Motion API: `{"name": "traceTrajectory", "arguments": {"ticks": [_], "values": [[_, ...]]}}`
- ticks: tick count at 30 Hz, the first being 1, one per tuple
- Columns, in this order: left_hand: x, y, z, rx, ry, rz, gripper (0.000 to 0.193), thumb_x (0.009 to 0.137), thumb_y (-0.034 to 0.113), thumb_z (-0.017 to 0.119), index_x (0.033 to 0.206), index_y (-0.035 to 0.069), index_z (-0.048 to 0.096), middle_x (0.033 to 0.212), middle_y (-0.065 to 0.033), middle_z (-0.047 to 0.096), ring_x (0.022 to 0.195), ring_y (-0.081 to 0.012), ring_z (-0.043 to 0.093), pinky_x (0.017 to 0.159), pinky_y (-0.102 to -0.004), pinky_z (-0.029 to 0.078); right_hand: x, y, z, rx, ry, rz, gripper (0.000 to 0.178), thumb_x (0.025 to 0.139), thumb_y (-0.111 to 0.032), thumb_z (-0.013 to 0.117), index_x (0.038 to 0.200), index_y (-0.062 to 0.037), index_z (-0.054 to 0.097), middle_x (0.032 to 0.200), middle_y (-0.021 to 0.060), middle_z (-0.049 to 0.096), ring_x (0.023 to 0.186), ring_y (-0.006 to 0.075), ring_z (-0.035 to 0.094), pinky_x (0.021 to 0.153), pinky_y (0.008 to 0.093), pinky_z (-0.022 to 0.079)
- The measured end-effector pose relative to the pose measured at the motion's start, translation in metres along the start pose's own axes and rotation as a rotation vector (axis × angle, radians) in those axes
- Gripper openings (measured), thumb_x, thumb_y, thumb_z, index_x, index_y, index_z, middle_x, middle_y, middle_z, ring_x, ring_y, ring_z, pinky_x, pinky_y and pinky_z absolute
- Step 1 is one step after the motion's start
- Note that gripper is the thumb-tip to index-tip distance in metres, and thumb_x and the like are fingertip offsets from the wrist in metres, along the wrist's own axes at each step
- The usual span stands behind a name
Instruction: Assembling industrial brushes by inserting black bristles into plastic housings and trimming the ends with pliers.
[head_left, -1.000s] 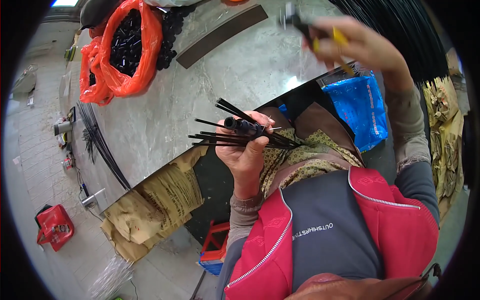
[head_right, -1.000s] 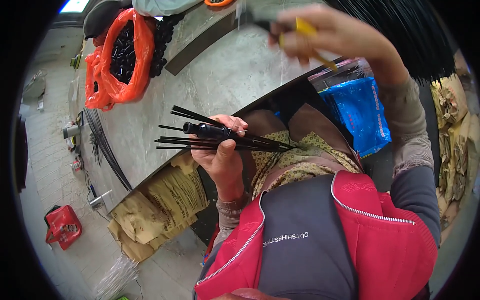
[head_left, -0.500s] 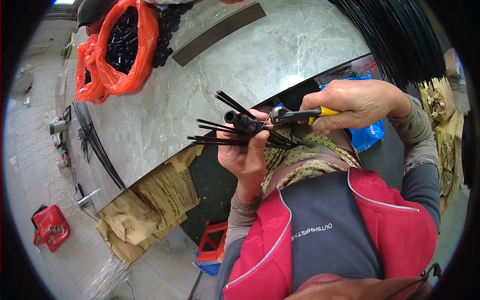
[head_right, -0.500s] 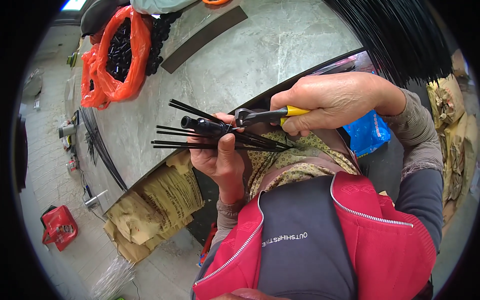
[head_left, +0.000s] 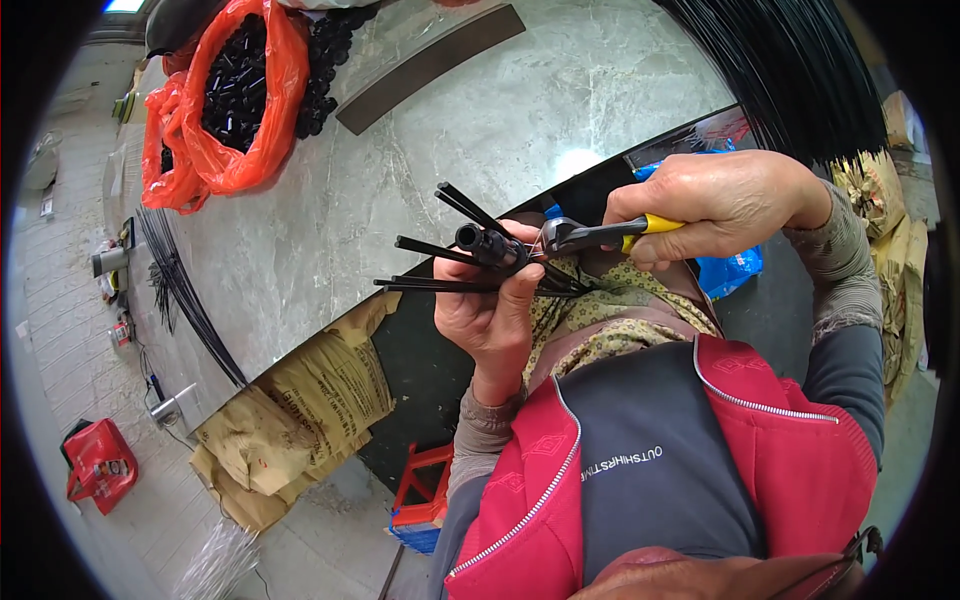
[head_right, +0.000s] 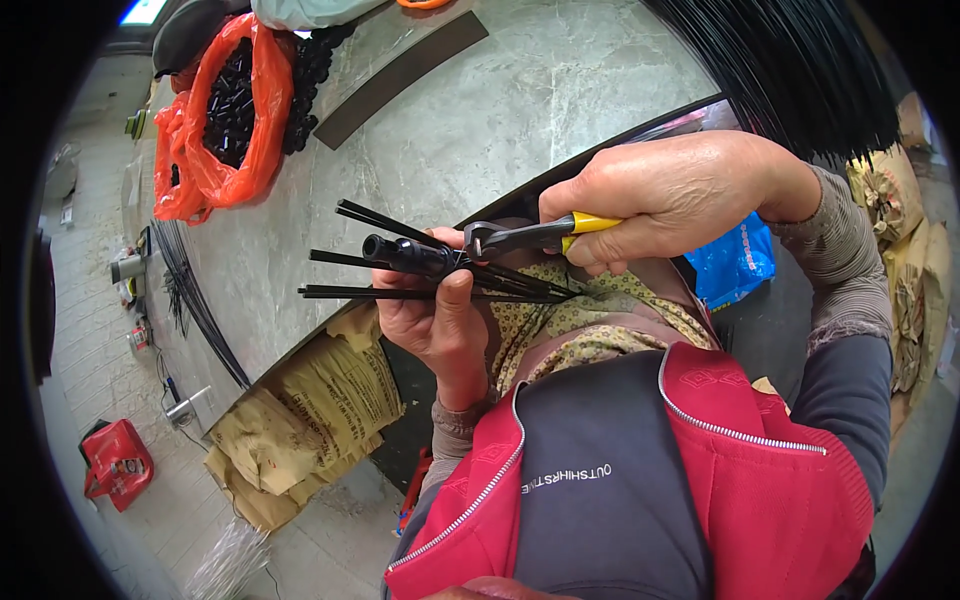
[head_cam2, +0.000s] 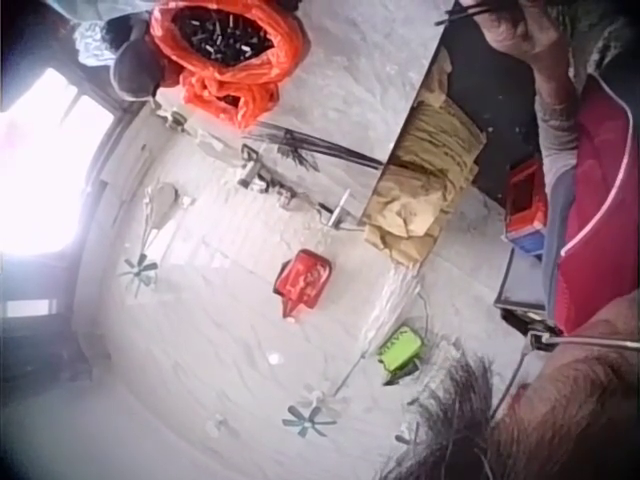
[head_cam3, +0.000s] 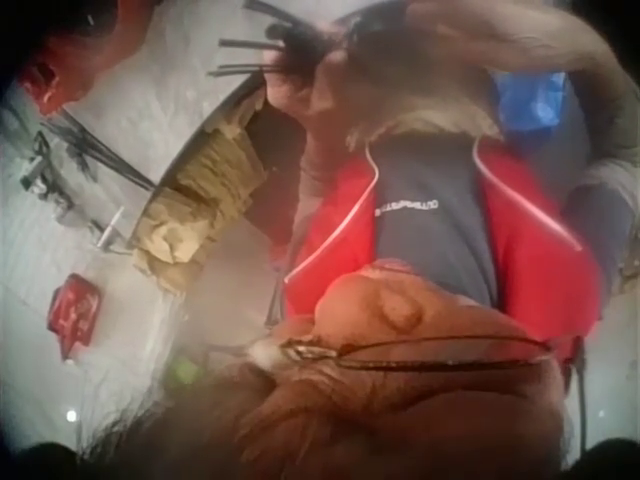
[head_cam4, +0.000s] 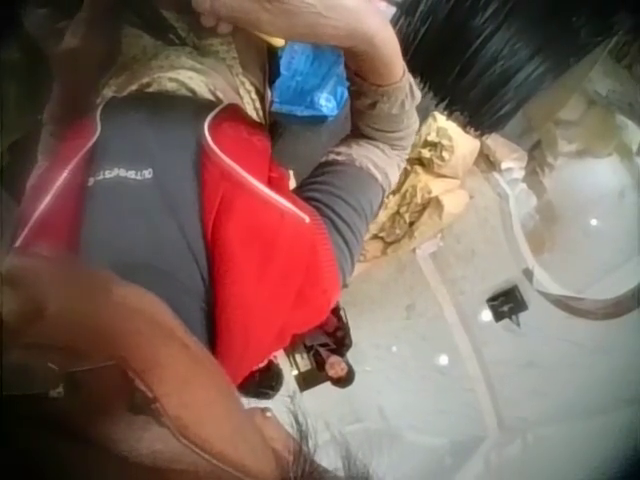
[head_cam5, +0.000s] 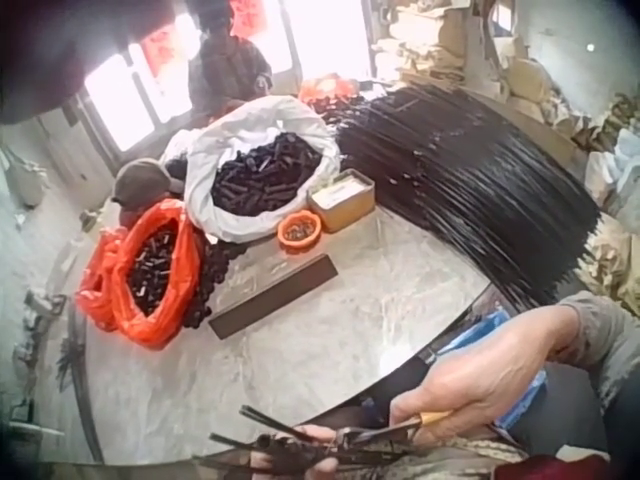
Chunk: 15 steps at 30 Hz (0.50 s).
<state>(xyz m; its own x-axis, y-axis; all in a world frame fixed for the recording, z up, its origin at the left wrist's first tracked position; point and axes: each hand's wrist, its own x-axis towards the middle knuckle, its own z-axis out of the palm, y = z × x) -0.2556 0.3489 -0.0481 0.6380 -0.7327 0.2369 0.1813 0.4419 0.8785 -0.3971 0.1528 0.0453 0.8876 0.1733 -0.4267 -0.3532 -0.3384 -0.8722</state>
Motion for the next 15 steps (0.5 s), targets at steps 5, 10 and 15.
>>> {"name": "traceTrajectory", "arguments": {"ticks": [5, 10, 15], "values": [[-0.0023, -0.0014, 0.0006, 0.025, 0.016, 0.003, 0.036, 0.081, -0.004, 0.072, 0.109, 0.002, 0.050, 0.105, -0.0221, 0.064, 0.090, -0.0193, 0.062, 0.084, -0.0306, 0.051, -0.0014, -0.0026, 0.0023, -0.098, 0.011, -0.015, 0.024, 0.098, -0.021, 0.056, 0.103, 0.0019, 0.053, 0.070, 0.0147, 0.063, 0.065, 0.0305, 0.064, 0.059, 0.0388, 0.047], [-0.0026, -0.0025, -0.0001, 0.022, 0.009, -0.010, 0.036, 0.081, -0.003, 0.072, 0.110, 0.002, 0.050, 0.105, -0.0221, 0.064, 0.090, -0.0196, 0.062, 0.084, -0.0305, 0.051, -0.0019, -0.0022, 0.0080, -0.250, 0.040, -0.055, 0.020, 0.099, -0.018, 0.056, 0.106, 0.0002, 0.052, 0.068, 0.0130, 0.064, 0.060, 0.0295, 0.064, 0.054, 0.0373, 0.045], [-0.0034, -0.0034, -0.0002, 0.004, -0.001, 0.002, 0.037, 0.082, -0.003, 0.072, 0.111, 0.002, 0.051, 0.104, -0.0211, 0.064, 0.091, -0.0206, 0.063, 0.084, -0.0320, 0.052, 0.0005, 0.0033, 0.0059, 0.164, -0.053, 0.033, 0.017, 0.100, -0.015, 0.054, 0.105, 0.0016, 0.052, 0.073, 0.0111, 0.067, 0.064, 0.0196, 0.068, 0.056, 0.0301, 0.051]]}}
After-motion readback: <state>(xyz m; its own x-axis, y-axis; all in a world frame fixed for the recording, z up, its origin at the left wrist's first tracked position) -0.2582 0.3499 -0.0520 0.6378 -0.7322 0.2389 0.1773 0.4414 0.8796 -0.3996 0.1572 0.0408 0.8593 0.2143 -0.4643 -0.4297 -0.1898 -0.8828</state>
